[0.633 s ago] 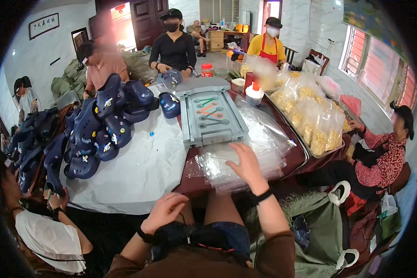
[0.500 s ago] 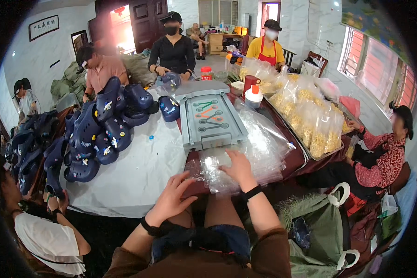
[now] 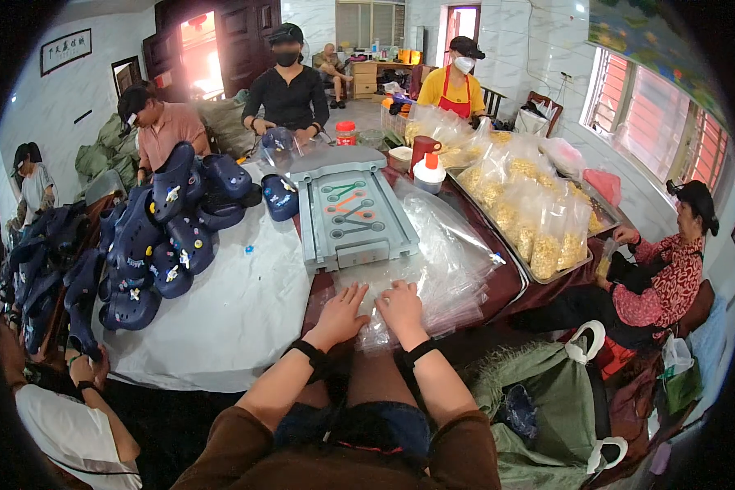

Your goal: Packing finished clogs into plastic bags and placing them in a larger storage bag.

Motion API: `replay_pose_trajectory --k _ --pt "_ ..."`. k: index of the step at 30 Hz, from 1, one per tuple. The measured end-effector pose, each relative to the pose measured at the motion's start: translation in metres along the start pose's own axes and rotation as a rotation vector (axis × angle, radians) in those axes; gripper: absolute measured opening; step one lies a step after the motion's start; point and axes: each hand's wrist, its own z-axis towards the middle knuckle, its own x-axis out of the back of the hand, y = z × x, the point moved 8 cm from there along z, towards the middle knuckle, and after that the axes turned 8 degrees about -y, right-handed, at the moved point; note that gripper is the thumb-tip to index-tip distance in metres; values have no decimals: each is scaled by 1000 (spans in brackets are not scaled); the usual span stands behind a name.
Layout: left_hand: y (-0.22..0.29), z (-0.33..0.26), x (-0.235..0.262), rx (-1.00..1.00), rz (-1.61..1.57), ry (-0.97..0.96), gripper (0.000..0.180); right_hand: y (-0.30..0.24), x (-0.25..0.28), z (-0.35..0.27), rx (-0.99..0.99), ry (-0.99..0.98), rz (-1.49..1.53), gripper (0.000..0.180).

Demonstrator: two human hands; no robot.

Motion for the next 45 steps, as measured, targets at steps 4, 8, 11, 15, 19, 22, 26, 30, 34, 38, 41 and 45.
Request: replay_pose_trajectory --k 4,8,11,15,19,22,26,30,34,38,41,45 --pt "-8 -2 -4 79 87 -46 74 4 16 1 -2 159 148 17" --pt "-13 2 -12 119 139 -102 73 6 48 -1 27 407 286 10" --pt "-12 4 -14 114 146 -102 72 24 68 -5 16 506 391 9" --pt "-8 7 -16 90 133 -92 71 44 106 -23 25 694 644 7" --pt "-15 3 -15 120 142 -108 72 8 155 -63 48 825 715 10" --pt "-10 3 -13 117 134 -121 73 -38 195 -105 236 953 682 11" --pt "-28 -20 -4 15 -110 17 77 -80 185 -139 388 965 764 12" --pt "17 -74 50 -142 -341 30 76 -128 178 -143 600 793 612 12" --pt "41 -169 98 -94 -1064 -234 51 -171 98 -106 465 168 709 12" --pt "35 -236 133 -53 -1188 -229 22 -201 19 -94 577 67 646 10" --pt "13 -253 163 77 -953 273 18 -231 -29 -100 602 -108 543 12" --pt "-21 -244 157 126 -256 480 49 -258 -63 -116 608 -469 670 32"
